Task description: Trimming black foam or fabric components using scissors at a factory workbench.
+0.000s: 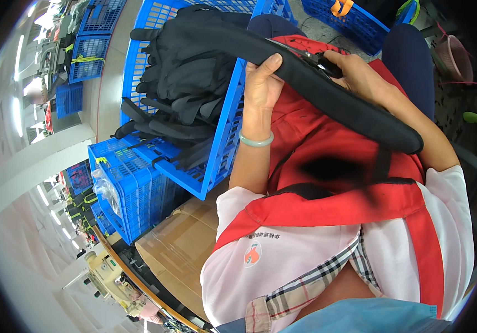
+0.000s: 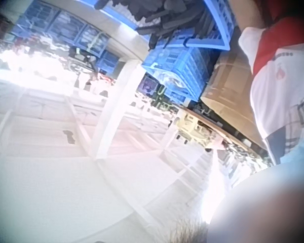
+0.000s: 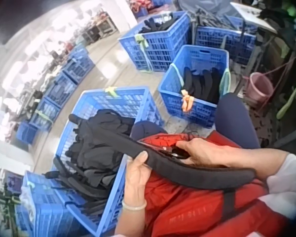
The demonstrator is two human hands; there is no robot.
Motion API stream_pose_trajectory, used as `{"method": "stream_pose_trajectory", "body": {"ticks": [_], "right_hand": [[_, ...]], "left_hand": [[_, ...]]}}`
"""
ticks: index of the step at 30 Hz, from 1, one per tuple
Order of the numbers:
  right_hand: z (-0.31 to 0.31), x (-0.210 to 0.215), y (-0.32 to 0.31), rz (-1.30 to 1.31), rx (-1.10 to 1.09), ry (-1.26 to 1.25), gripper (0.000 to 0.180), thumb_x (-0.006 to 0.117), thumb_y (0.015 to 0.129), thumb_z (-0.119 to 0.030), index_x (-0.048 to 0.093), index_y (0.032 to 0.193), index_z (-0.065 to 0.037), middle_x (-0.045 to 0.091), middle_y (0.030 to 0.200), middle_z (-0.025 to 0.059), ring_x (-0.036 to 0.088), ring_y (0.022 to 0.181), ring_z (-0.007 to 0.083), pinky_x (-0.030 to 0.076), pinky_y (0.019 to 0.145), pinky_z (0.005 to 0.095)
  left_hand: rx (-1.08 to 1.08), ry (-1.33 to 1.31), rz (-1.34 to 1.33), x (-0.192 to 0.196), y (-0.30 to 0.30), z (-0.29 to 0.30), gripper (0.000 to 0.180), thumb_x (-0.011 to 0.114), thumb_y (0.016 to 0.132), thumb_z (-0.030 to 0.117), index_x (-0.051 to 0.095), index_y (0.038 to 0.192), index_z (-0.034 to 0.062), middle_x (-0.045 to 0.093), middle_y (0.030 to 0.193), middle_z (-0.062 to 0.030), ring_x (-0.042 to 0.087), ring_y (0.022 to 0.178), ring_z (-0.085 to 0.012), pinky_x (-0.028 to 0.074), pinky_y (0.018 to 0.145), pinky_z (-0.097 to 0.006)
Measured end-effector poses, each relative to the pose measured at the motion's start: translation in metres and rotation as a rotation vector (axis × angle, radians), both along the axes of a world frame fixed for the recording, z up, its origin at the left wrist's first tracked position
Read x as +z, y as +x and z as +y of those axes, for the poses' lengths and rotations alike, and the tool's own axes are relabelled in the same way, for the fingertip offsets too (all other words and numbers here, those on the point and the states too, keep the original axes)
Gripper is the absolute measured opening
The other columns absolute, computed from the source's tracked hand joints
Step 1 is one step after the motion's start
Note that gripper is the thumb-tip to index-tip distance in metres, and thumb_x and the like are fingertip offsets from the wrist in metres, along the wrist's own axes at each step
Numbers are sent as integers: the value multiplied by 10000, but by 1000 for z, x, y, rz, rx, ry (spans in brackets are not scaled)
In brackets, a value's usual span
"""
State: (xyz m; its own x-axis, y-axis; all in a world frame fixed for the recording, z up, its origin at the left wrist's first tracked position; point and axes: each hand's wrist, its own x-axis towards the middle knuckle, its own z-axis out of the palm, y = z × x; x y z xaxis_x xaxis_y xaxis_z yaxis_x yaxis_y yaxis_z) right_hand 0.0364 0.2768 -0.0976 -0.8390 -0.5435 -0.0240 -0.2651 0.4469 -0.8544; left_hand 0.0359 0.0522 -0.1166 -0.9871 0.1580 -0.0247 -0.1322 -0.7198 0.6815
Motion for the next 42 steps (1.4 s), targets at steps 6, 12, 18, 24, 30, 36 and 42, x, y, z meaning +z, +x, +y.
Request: {"method": "stream_pose_trajectory", "body": {"ticks": [6, 12, 18, 24, 30, 36, 42], "right_hand": [[8, -16, -2, 21, 2, 31, 378, 653, 885, -281, 519, 1087, 10, 605, 847, 236, 576, 779, 410, 448, 695, 420], [15, -11, 2, 37, 64, 30, 489, 666, 871, -273, 429, 1221, -26, 614, 927, 249, 574, 878, 457, 444, 732, 454], [3, -5, -9, 63, 50, 126, 507, 669, 862, -297, 442, 1190, 16, 611, 944, 284, 577, 917, 469, 442, 745, 469], [1, -5, -11, -8, 87, 81, 466, 644, 874, -326, 491, 1107, 48, 598, 888, 300, 582, 894, 469, 445, 736, 468], [-2, 2, -14, 93, 70, 77, 441, 655, 869, -311, 506, 1060, 58, 591, 865, 294, 579, 852, 463, 447, 712, 450], [-2, 2, -11, -89, 34, 3, 386, 644, 896, -289, 522, 981, 67, 576, 814, 271, 587, 779, 407, 445, 683, 430], [-8, -5, -11, 49, 8, -38, 384, 614, 919, -305, 510, 1036, 46, 587, 830, 265, 580, 796, 426, 439, 700, 448]], "left_hand": [[43, 116, -50, 2, -15, -17, 258, 703, 818, -5, 613, 1053, 51, 649, 1010, -74, 626, 970, -209, 519, 914, -380], [58, 24, -31, 0, -12, -13, 266, 718, 795, -35, 624, 1030, 47, 659, 975, -80, 644, 912, -204, 538, 876, -359], [13, 20, -15, -4, -9, -5, 300, 722, 799, -24, 604, 1063, 56, 661, 993, -71, 650, 934, -221, 536, 888, -389], [47, 16, -36, -9, -4, -5, 261, 716, 806, -24, 612, 1031, 61, 665, 970, -62, 655, 925, -209, 545, 862, -374], [21, -3, -28, -6, -4, 0, 246, 714, 810, -22, 619, 1020, 62, 664, 980, -60, 654, 918, -205, 538, 869, -358], [51, 26, -1, 0, -5, -3, 259, 710, 823, -2, 614, 1058, 45, 662, 994, -73, 648, 937, -209, 534, 877, -356], [89, 6, -12, 7, -21, -17, 287, 709, 819, -3, 606, 1086, 26, 650, 1029, -72, 640, 955, -209, 533, 902, -388]]}}
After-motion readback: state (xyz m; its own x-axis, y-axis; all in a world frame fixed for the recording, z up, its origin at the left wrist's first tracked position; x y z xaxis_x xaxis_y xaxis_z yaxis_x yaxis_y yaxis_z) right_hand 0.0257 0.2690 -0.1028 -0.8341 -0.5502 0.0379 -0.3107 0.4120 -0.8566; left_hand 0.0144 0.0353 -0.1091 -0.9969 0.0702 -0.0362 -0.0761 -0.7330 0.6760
